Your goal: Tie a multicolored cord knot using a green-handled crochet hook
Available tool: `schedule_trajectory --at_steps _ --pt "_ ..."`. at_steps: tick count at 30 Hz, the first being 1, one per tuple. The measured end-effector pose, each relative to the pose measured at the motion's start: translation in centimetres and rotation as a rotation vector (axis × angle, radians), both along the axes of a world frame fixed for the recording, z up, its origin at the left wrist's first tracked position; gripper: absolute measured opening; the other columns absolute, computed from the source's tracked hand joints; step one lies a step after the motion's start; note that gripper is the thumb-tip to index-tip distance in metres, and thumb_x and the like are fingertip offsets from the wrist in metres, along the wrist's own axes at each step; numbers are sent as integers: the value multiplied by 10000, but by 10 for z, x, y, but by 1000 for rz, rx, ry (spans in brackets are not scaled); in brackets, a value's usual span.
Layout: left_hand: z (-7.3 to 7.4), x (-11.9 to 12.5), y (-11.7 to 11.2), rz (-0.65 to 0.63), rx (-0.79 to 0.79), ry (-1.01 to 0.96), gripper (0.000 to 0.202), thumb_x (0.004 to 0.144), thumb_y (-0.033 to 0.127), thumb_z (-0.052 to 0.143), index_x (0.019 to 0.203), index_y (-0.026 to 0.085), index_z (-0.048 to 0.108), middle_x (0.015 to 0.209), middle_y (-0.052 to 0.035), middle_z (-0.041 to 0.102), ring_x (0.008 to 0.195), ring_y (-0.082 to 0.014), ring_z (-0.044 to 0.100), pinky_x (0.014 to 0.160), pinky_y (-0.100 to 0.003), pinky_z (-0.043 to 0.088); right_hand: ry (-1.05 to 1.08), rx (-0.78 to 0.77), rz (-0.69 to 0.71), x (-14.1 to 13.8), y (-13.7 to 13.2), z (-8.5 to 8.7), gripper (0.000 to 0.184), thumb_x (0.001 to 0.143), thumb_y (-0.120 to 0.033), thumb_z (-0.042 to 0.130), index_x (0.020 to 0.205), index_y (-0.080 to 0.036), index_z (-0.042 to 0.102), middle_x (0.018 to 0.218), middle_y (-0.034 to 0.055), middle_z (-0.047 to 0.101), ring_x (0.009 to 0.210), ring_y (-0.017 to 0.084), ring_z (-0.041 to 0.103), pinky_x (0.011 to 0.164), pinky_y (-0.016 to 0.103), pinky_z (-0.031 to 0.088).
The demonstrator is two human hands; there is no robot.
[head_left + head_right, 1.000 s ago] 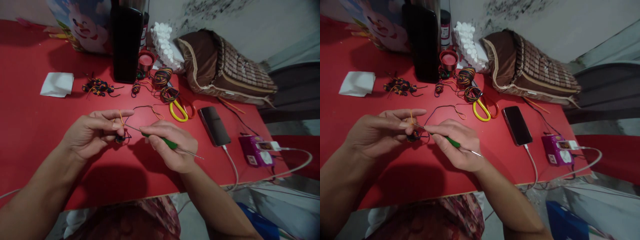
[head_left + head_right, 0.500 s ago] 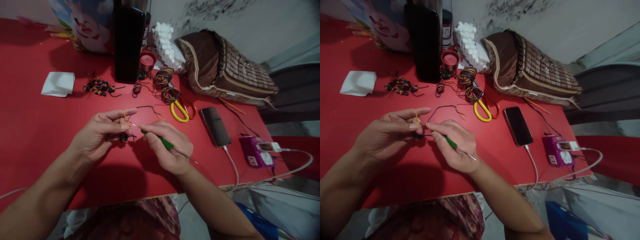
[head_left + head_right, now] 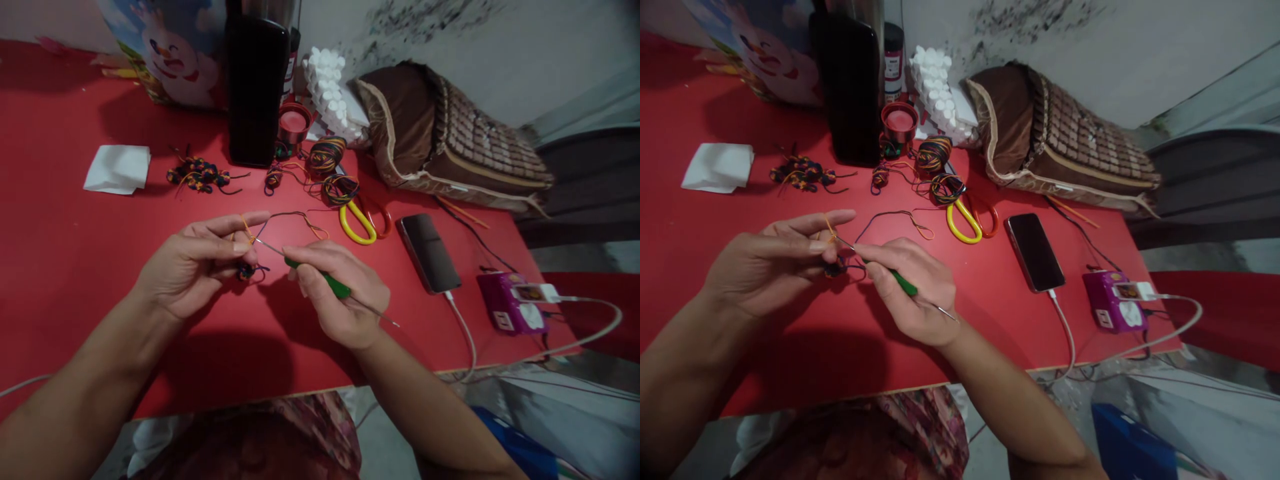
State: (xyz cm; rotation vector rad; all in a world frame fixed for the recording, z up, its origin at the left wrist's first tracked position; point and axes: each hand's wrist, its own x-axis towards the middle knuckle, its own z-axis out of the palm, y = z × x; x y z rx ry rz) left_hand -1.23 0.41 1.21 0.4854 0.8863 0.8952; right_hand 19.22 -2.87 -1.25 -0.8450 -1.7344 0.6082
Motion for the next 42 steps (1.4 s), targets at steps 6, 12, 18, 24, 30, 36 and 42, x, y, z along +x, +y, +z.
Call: schedule_trajectory --at_steps 6,12,18,24,30,36,42 --pt "-2 -4 2 -18 -36 -21 400 654 52 778 1042 89 865 623 -64 724 530 -127 627 498 -208 482 3 6 55 3 2 2 298 1001 -88 645 1225 -206 803 897 58 834 751 162 761 716 314 637" --pt "-3 -9 5 -67 -97 -79 410 610 42 768 1005 72 876 575 -79 715 517 -113 623 425 -149 396 62 -21 94 6 3 2 275 1005 -106 657 1210 -208 809 885 56 821 695 150 735 688 317 632" --pt "-2 -10 5 -75 -83 -72 398 593 39 792 979 76 883 579 -59 728 509 -114 666 511 -163 540 192 -165 154 10 5 0 231 1027 -177 674 1188 -229 831 850 37 794 639 126 678 662 299 594" --pt "0 3 -6 -28 47 17 406 648 91 891 1027 236 902 707 -14 791 571 -150 731 562 -222 619 445 -436 216 9 5 -12 192 1033 -284 708 1178 -269 832 777 -2 729 551 88 574 540 250 493" --pt "-7 11 -12 62 224 147 370 734 121 939 1072 264 897 797 -22 821 711 -126 761 703 -187 628 637 -569 261 0 7 -12 155 1012 -333 730 1084 -244 834 706 -21 698 531 71 544 489 213 424" --pt "-7 4 -14 24 401 242 359 825 175 917 1152 317 879 1072 -46 859 915 -145 775 749 -170 618 675 -586 273 -2 9 -9 150 992 -325 747 1057 -230 844 685 -26 686 489 57 478 476 207 394" --pt "-2 6 -15 97 441 297 266 839 169 899 1067 305 898 947 -28 845 786 -121 741 682 -176 617 692 -597 264 -2 10 -7 150 990 -340 748 1046 -235 839 674 -32 665 476 57 440 473 215 384"
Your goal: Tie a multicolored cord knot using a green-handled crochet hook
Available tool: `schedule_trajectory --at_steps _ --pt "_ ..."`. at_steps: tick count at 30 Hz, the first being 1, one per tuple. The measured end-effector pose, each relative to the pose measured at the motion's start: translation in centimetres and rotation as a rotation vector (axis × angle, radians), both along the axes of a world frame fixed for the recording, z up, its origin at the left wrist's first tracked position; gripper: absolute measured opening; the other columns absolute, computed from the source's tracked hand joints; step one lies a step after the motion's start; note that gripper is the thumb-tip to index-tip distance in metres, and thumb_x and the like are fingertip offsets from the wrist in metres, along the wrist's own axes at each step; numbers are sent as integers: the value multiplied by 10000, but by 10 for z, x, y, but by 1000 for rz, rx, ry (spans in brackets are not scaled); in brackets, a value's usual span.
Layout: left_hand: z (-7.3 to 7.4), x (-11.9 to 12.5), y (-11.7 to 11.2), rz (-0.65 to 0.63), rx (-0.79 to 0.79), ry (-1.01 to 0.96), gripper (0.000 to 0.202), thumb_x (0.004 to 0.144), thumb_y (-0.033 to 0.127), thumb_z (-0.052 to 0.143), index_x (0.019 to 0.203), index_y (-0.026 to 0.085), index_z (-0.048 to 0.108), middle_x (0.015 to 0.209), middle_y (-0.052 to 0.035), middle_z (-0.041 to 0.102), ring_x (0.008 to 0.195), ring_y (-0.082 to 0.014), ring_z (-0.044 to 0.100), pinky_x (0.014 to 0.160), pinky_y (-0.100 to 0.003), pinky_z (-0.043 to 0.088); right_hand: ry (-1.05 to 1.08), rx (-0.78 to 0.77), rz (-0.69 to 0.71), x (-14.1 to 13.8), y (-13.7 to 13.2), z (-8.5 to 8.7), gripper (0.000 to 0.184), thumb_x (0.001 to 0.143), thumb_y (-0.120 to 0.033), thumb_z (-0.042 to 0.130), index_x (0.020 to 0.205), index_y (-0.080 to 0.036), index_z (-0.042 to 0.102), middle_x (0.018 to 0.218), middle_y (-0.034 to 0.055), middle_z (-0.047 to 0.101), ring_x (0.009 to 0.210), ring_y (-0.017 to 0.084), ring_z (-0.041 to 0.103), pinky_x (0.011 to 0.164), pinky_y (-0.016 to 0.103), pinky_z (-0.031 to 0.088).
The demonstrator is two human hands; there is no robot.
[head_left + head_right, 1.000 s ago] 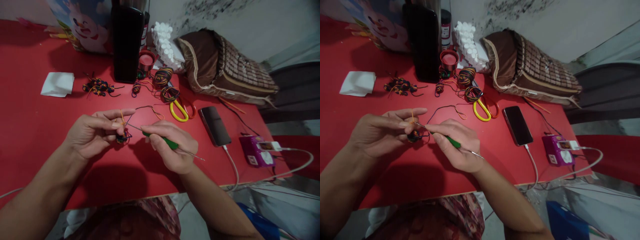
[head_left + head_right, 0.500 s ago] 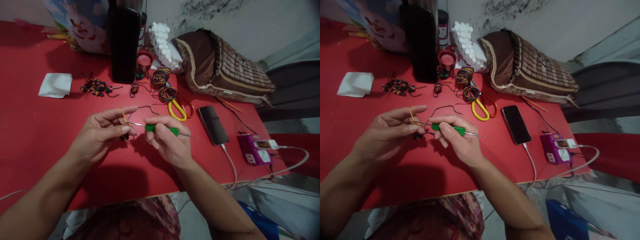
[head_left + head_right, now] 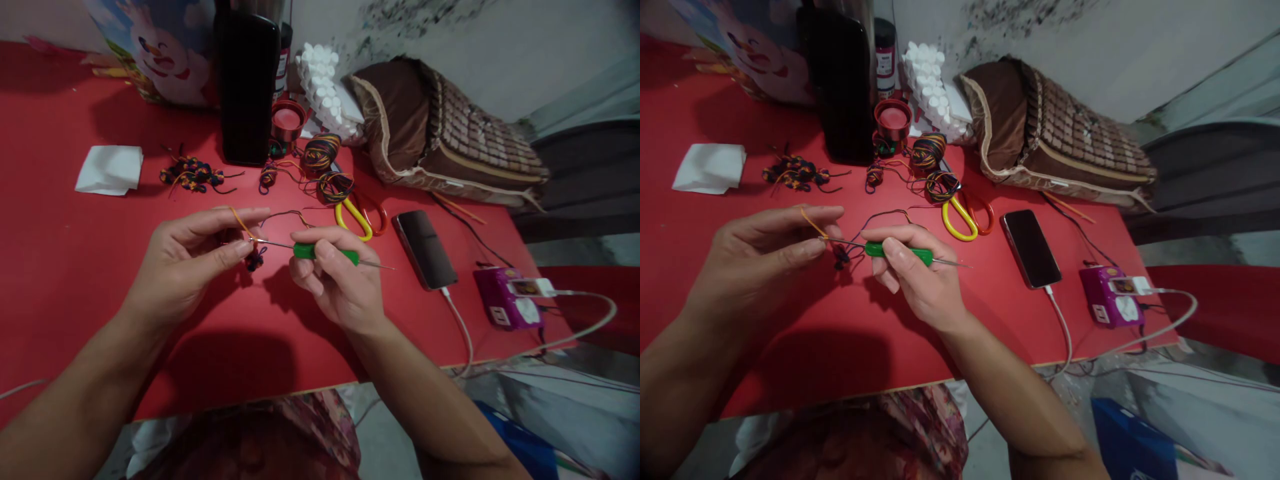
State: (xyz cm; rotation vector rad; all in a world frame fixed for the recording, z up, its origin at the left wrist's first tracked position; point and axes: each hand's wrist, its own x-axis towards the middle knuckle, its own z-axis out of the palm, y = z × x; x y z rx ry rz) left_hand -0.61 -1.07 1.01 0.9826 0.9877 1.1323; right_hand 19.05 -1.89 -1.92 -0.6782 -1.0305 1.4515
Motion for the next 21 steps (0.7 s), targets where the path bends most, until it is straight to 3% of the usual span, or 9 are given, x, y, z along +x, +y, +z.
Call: schedule_trajectory --at_steps 5,10,15,21 --pt "0 3 0 33 -41 3 289 808 158 916 1064 291 898 841 -12 802 714 -108 714 682 -194 617 -15 -14 -13 -1 0 -1 152 976 -355 766 1035 -230 829 671 -35 666 473 60 449 471 220 394" --pt "-3 6 1 99 -89 -39 337 752 112 926 1056 251 891 774 7 743 696 -95 691 690 -189 597 -123 43 -66 -1 -6 -3 150 1023 -335 720 1102 -266 828 714 -26 707 516 78 552 486 225 444" --pt "-7 12 0 33 -197 -199 457 720 108 930 1144 267 866 766 17 743 675 -116 703 676 -234 611 -476 322 -204 -3 -14 0 211 1056 -249 655 1216 -254 792 873 15 802 569 96 633 587 272 578" --pt "-10 22 -4 104 -198 -255 449 689 115 960 1114 219 859 729 33 735 653 -91 676 664 -202 584 -807 601 -369 -11 -19 2 322 1040 -115 611 1313 -240 726 1097 51 847 926 163 791 850 319 662"
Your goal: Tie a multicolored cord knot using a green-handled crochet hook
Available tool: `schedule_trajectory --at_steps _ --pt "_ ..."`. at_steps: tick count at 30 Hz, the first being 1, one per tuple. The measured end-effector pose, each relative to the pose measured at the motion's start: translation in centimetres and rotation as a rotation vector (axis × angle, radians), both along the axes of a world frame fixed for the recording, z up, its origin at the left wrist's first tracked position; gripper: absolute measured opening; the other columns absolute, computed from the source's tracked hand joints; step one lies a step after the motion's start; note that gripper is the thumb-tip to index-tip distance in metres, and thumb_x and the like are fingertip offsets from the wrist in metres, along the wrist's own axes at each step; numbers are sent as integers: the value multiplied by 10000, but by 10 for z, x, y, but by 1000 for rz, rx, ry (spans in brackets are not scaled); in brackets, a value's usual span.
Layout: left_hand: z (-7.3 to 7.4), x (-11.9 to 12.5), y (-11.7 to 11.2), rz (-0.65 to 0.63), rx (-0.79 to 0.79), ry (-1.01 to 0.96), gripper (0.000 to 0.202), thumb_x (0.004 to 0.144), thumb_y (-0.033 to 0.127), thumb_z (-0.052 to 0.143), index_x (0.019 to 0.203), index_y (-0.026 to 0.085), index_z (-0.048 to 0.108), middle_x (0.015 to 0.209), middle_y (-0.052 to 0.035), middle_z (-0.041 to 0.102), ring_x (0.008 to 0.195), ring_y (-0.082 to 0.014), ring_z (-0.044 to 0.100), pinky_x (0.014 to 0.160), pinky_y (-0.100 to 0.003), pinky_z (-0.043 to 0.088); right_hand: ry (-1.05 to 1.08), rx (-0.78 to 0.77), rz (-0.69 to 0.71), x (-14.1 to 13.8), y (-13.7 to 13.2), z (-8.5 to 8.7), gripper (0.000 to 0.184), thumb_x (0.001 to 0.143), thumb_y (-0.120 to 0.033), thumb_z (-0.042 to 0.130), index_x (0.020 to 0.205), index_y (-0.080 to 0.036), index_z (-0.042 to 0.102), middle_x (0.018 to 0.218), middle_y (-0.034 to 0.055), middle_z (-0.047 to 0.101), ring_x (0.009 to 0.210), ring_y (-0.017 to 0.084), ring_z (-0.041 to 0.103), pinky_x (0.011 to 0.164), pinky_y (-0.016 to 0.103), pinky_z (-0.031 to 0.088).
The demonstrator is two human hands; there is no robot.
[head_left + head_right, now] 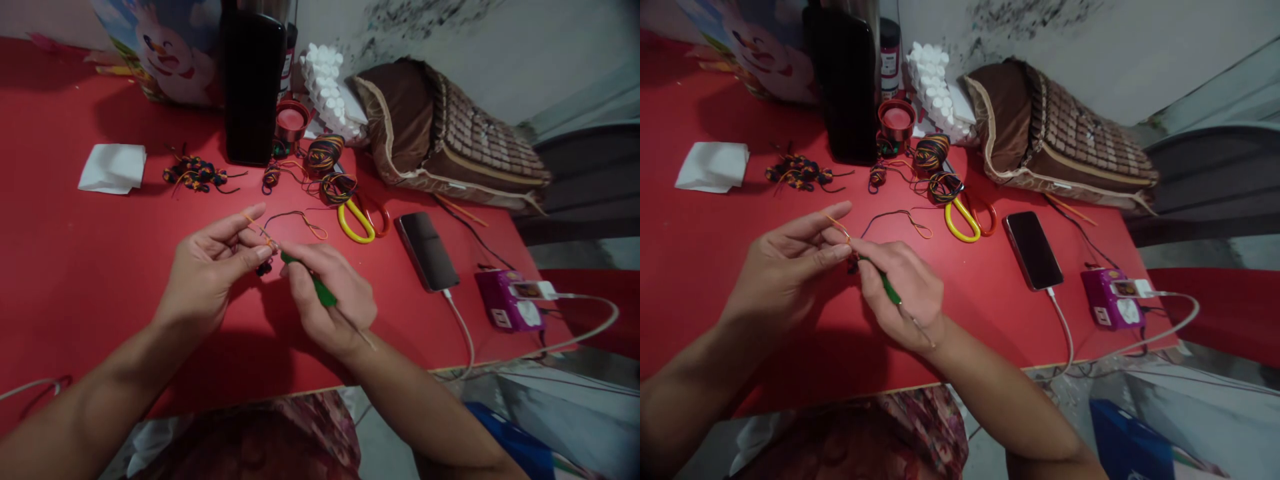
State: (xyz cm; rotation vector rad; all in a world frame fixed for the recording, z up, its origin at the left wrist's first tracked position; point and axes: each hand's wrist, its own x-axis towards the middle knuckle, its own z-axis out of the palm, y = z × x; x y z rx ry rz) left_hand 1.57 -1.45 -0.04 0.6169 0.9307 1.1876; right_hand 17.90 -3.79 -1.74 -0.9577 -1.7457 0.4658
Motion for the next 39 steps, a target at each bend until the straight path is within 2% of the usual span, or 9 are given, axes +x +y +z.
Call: schedule_trajectory --at_steps 3,8,14,20,28,32,35,39 --pt "2 2 -1 -3 -36 -38 474 642 98 980 1085 218 862 735 39 734 701 -86 689 718 -189 585 -62 56 11 -1 -1 -1 408 1034 -89 592 1400 -247 681 1215 74 837 1019 187 793 924 327 662" --pt "8 -6 3 -95 -106 -128 413 680 67 929 1067 197 868 707 29 724 613 -73 653 610 -170 557 -118 90 121 7 1 -2 476 1039 -124 609 1494 -264 624 1205 96 826 1044 207 783 926 344 666" --pt "15 -19 9 -154 -117 -117 456 684 72 913 1119 197 855 714 33 705 596 -107 662 540 -209 592 13 41 187 14 7 0 377 1051 -153 615 1404 -256 699 1059 57 834 969 182 772 883 328 651" --pt "15 -25 12 -187 -130 -74 504 672 97 922 1159 199 843 738 32 696 591 -124 671 483 -221 594 8 35 190 17 9 5 381 1032 -131 612 1371 -261 730 1022 60 842 902 195 778 795 349 654" --pt "13 -32 18 -230 -159 -50 479 652 117 902 1121 203 859 707 2 700 539 -143 647 459 -248 587 33 -1 207 19 9 9 363 1015 -117 626 1322 -251 768 1011 73 858 864 203 798 778 356 673" --pt "11 -36 20 -268 -173 -45 477 638 125 904 1110 192 868 711 -22 712 554 -170 680 469 -262 585 44 -6 225 20 10 11 365 996 -91 640 1294 -249 780 1004 76 860 867 204 802 761 346 673" --pt "9 -39 22 -307 -180 -53 453 652 119 881 1099 188 874 715 -41 732 570 -177 700 500 -253 586 63 5 241 21 11 13 384 984 -72 644 1291 -257 780 962 66 856 840 198 795 733 336 665" --pt "9 -40 23 -322 -218 -53 473 596 124 911 1065 181 885 711 -52 748 567 -161 680 502 -232 577 96 -18 265 21 13 13 379 973 -59 655 1272 -249 791 912 57 842 822 187 785 731 325 652"
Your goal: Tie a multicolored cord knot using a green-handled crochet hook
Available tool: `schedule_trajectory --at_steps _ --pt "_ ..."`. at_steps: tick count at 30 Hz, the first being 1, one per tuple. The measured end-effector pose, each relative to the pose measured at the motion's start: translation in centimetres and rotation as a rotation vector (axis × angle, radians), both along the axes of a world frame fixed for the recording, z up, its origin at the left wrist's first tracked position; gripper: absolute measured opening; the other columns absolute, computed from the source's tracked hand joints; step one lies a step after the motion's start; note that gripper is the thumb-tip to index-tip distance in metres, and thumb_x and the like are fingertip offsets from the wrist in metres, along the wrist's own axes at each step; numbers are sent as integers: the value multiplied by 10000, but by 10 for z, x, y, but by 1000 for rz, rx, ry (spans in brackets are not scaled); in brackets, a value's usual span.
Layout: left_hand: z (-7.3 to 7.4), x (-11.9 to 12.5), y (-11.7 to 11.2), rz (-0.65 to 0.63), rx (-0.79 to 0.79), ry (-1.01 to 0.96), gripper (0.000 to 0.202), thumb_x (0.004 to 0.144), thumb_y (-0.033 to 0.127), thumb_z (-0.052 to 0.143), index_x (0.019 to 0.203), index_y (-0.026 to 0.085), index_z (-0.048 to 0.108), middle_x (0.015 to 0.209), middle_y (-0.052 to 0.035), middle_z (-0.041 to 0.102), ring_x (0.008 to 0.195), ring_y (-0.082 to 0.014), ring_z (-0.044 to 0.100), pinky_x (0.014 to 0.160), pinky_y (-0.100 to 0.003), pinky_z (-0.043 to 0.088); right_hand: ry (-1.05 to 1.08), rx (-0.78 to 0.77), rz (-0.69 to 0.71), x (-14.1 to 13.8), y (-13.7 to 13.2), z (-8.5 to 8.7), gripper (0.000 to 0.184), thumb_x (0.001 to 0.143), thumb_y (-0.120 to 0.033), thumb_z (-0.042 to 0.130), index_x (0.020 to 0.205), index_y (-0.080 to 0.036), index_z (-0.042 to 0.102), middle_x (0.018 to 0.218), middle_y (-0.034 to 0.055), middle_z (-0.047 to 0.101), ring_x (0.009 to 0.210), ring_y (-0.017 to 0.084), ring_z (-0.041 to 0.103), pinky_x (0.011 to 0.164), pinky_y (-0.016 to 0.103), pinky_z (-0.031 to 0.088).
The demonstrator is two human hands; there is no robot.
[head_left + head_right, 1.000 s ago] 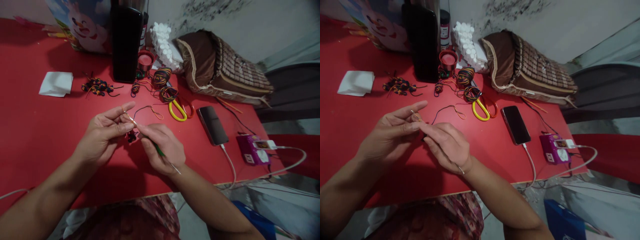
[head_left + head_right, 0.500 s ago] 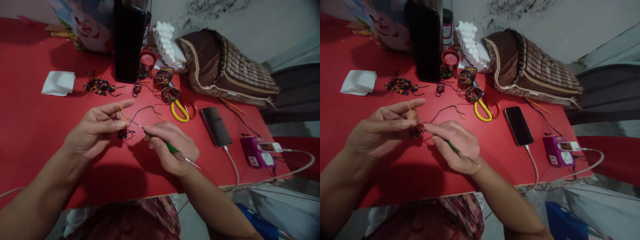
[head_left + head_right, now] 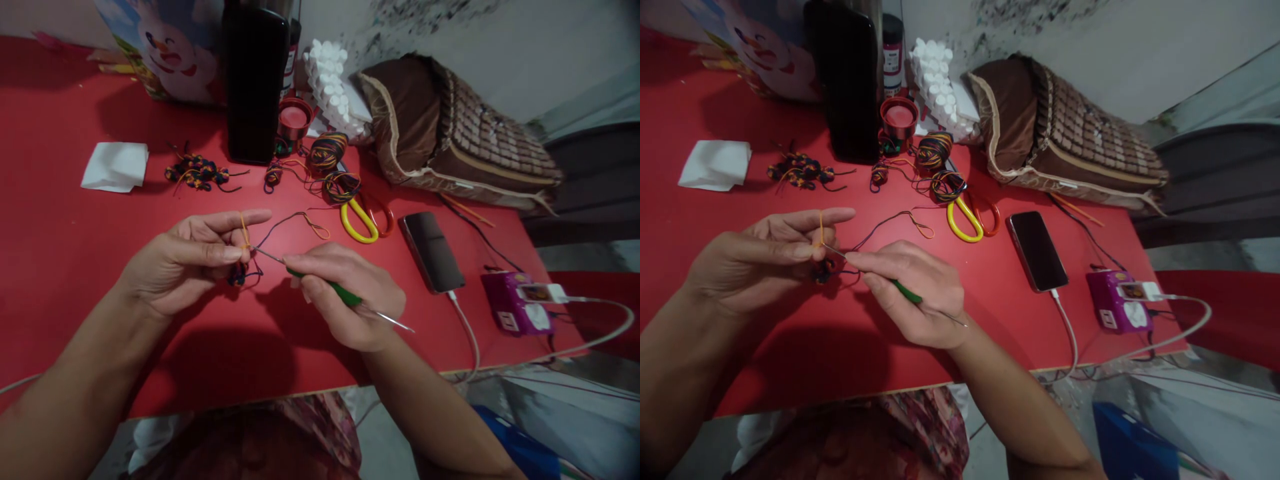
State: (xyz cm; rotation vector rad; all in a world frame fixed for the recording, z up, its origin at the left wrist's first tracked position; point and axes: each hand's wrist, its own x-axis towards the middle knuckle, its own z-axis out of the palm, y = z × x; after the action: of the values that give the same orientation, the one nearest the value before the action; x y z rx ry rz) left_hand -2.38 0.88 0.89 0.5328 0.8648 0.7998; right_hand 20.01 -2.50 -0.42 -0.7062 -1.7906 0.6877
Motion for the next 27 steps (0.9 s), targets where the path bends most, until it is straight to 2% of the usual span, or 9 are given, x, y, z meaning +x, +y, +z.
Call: schedule_trajectory --at_steps 4,10,14,16,20,23,27 --pt "1 0 1 6 4 40 478 578 128 915 1051 194 891 693 -47 727 550 -144 656 514 -233 572 69 -51 22 2 1 -2 328 989 -97 665 1245 -245 806 867 51 825 749 177 758 723 337 641" --pt "2 10 -7 60 98 53 493 593 115 947 1071 225 890 671 1 694 542 -134 660 493 -224 578 209 -314 19 1 -2 -11 194 1037 -275 684 1162 -256 831 780 25 771 557 129 644 609 314 609" --pt "1 20 -15 194 204 105 458 646 117 972 1079 244 890 745 7 718 666 -132 718 620 -210 624 331 -465 14 -4 -5 -19 204 1043 -345 689 1188 -263 807 816 20 776 512 107 587 530 286 562" --pt "1 22 -16 197 228 105 436 685 124 960 1092 262 891 768 2 732 717 -140 731 678 -222 638 380 -514 8 -5 -5 -21 202 1044 -359 687 1183 -265 801 814 17 775 518 108 587 517 280 539" --pt "1 22 -16 163 242 85 423 700 149 946 1104 265 890 851 -25 779 679 -129 695 602 -215 606 442 -544 42 -5 -4 -22 182 1045 -342 691 1170 -275 805 792 2 759 540 104 597 515 262 501" --pt "0 21 -15 185 264 109 385 711 146 944 1077 255 893 867 -29 793 715 -120 702 652 -199 604 450 -554 53 -6 -4 -21 175 1048 -314 687 1174 -290 806 796 -6 757 541 96 592 521 257 498" --pt "-2 21 -15 220 279 185 372 729 132 939 1076 257 890 814 -10 777 718 -119 712 690 -206 605 428 -540 46 -7 -4 -21 184 1044 -351 690 1160 -265 804 786 -2 755 518 96 575 501 259 498"
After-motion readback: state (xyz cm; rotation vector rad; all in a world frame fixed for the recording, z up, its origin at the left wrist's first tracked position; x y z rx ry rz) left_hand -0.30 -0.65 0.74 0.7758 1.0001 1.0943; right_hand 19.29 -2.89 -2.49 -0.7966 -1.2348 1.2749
